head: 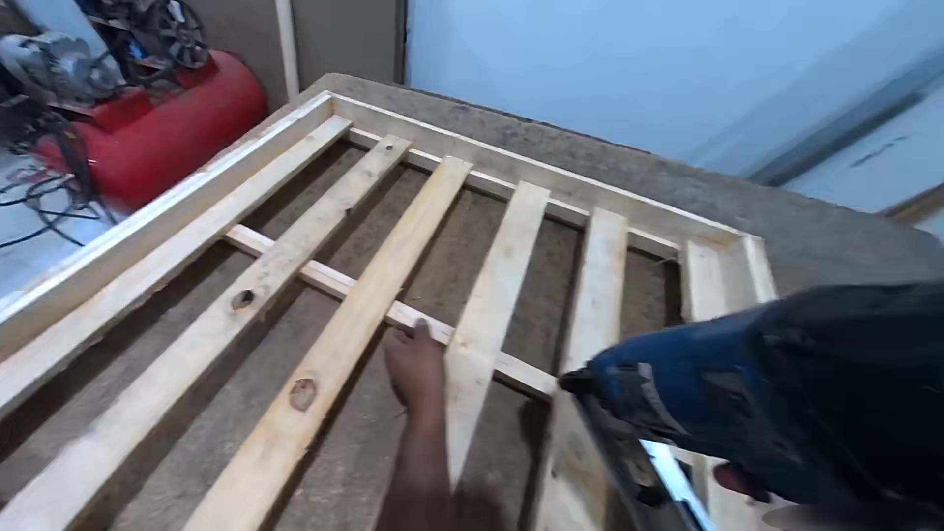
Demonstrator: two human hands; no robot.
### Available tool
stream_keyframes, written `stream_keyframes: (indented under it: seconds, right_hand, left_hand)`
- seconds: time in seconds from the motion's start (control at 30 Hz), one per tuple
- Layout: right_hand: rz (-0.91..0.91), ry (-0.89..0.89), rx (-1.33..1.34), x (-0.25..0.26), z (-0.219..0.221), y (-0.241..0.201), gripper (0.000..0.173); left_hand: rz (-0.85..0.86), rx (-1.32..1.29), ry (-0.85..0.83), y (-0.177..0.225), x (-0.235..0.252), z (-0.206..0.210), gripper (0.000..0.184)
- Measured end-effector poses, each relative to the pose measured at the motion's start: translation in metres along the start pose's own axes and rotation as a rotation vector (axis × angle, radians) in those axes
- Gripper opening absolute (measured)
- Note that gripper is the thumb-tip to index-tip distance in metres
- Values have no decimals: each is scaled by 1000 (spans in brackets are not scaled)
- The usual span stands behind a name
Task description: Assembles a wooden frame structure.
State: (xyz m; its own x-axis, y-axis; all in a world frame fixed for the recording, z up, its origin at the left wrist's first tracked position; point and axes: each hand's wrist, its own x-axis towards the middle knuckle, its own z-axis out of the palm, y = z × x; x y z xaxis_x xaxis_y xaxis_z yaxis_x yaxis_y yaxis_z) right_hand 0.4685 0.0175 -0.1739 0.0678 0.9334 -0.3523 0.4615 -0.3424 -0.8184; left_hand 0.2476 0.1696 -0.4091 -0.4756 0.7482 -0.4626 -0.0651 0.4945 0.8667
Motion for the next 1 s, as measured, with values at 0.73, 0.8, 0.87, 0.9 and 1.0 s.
stream_keyframes:
  seconds: [0.73,0.8,0.87,0.9,1.0]
  right_hand:
    - [-39,-213,-181,134,45,0,14]
    - [-31,-236,-143,135,42,1,12]
    - [36,-231,-128,132,37,5,15]
    - [54,-221,-147,129,35,7,16]
    - [74,-194,-243,124,31,8,13]
  left_hand:
    - [-409,-750,-118,3,52,26,55]
    - [-406,-740,-111,4,51,26,54]
    - [-405,-741,-107,4,50,27,53]
    - [-402,-745,-105,3,51,28,52]
    - [-384,-761,-102,0,52,30,46]
